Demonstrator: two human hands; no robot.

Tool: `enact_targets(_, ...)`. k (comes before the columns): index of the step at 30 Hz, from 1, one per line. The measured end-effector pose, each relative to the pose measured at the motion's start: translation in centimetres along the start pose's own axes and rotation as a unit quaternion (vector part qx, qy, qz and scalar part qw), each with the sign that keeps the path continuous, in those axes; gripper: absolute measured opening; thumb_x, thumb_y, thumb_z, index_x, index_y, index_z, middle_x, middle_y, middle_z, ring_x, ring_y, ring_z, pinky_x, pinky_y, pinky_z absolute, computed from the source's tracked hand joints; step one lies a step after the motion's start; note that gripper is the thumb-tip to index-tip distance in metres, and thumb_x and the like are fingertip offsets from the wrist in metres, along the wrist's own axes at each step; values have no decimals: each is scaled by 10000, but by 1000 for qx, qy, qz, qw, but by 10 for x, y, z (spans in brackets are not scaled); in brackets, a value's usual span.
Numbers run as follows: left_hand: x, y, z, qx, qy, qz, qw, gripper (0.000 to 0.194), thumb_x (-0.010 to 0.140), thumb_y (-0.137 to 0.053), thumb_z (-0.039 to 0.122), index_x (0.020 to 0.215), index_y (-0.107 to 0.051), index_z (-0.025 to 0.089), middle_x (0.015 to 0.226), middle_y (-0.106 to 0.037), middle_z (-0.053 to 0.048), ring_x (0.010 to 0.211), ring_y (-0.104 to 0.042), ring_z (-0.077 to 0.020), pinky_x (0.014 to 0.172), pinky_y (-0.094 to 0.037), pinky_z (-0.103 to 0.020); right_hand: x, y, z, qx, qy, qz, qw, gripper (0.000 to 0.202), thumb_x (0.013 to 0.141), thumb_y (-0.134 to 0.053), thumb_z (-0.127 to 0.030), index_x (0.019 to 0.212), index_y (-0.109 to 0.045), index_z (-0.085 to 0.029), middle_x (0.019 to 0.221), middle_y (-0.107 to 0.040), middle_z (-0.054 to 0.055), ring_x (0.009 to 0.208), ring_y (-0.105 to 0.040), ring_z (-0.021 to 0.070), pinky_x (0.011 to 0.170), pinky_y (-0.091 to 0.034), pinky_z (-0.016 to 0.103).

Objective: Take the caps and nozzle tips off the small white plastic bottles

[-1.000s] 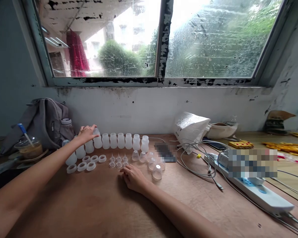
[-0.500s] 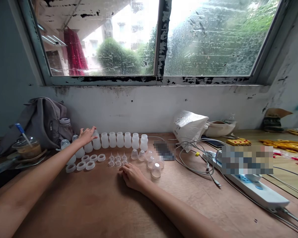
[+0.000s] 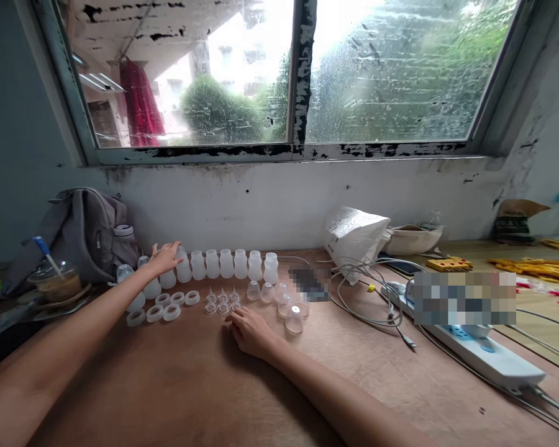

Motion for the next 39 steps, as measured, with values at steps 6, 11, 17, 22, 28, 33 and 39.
enact_targets(6,3,3,1,-1,-1,-5,1000,483,755,-437,287,1204,-341,139,1205,-462,-174,1150,-358,-306,917,-174,-564,-1,0,0,-7,6,2,1000,240,789,-392,-133,953,-558,-185,890,-575,59,815,-521,159,691,-408,239)
enact_targets(11,-19,27,30,-13,-73,99,992,564,792,-409,301,1289,-193,143,1349,-256,-146,1206,-273,-268,948,-228,-430,-1,-3,2,-13,7,10,1000,233,795,-390,-131,955,-552,-179,903,-570,60,820,-517,156,717,-394,249)
enact_targets(17,-108,18,79,-34,-206,156,965,196,814,-399,254,958,-499,169,1008,-537,-84,938,-486,-220,801,-357,-333,-3,3,15,-58,-67,62,994,233,821,-359,-152,939,-559,-172,909,-541,77,845,-495,169,757,-378,291)
enact_targets(22,-155,-4,64,-37,-110,160,980,162,793,-428,298,842,-509,167,892,-545,-78,854,-492,-218,743,-363,-324,-1,-7,21,-55,-74,22,995,311,841,-374,-248,1128,-493,-229,1137,-477,94,1038,-434,211,855,-339,348)
enact_targets(28,-154,-21,41,-25,-51,99,993,224,766,-444,367,817,-539,170,896,-543,-89,881,-477,-242,730,-362,-347,-1,-6,18,-28,-74,-2,997,365,860,-341,-308,1204,-430,-226,1163,-485,94,1057,-436,210,882,-327,360)
enact_targets(33,-155,-23,48,-111,-96,93,985,173,801,-407,305,834,-537,196,991,-530,-67,924,-477,-219,775,-375,-348,-6,6,-21,13,49,-42,998,392,833,-405,-319,1217,-417,-241,1245,-430,79,1138,-369,205,926,-288,347)
enact_targets(39,-171,1,79,-256,-192,126,939,171,822,-400,302,942,-476,207,933,-553,-49,884,-518,-192,787,-404,-337,-12,5,-59,57,130,-91,986,407,800,-457,-322,1202,-439,-267,1235,-448,61,1119,-394,200,946,-256,356)
Point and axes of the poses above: each hand's wrist, its own x-axis towards the middle knuckle, its own y-axis out of the back of the hand, z = x × y, the point moved 7 cm from there along x, towards the middle knuckle
